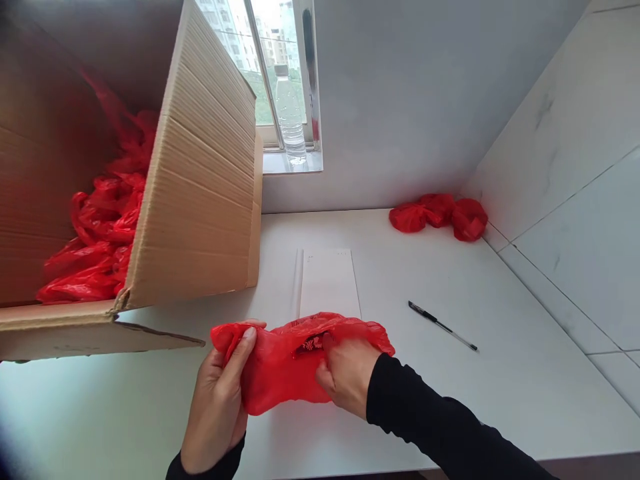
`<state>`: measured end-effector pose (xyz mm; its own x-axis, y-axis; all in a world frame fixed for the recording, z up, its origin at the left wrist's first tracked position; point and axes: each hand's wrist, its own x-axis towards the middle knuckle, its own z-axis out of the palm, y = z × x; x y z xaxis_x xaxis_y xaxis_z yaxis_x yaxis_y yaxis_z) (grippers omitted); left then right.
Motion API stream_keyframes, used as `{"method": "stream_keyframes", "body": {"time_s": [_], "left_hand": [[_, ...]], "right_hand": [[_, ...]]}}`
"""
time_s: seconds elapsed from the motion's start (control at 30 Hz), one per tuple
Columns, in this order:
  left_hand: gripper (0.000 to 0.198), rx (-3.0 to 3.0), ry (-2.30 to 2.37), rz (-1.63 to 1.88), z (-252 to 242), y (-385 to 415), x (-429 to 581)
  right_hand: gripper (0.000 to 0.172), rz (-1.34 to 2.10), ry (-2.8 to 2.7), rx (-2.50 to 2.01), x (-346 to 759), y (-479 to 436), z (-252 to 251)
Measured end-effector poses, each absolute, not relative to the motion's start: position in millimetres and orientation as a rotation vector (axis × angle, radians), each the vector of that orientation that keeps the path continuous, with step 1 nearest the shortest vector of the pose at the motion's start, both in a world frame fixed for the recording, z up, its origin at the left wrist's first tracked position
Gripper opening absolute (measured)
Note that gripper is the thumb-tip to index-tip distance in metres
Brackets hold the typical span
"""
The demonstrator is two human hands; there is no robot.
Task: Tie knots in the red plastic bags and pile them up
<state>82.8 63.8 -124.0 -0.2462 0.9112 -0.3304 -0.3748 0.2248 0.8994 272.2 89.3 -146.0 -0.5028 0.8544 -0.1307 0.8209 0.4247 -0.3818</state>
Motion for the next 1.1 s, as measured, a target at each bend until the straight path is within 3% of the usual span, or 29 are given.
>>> {"method": "stream_keyframes", "body": {"time_s": [0.27,0.37,0.5,0.63,0.8,0.97,1.1], "left_hand": [[0.033,0.757,1.364,1.335,-129.4,54.0,80.5],[0.035,0.797,1.406,1.327,-131.1,53.1,76.2],[0.041,0.847,1.494,1.286,-126.8,53.6,69.4],[0.036,1.017,1.539,1.290,-111.6,53.0,65.3],[0.037,0.984,1.318,1.356,-90.2,57.3,68.1],[0.029,0.903,1.103,1.459,-73.8,79.0,78.8],[0.035,0.865,0.847,1.446,-64.3,95.4,84.6]], "right_hand": [[0.028,0.673,-2.573,-1.385,269.5,85.6,-146.9],[0.021,0.595,-2.636,-1.366,265.5,80.7,-147.9],[0.039,0.553,-2.608,-1.543,275.4,65.8,-126.5],[0.023,0.244,-2.498,-1.305,301.5,53.6,-87.5],[0.046,-0.125,-2.137,-1.382,338.7,68.9,-82.4],[0.019,0.243,-2.156,-1.443,351.1,86.6,-99.3],[0.021,0.402,-1.866,-1.461,340.1,81.6,-83.9]]}}
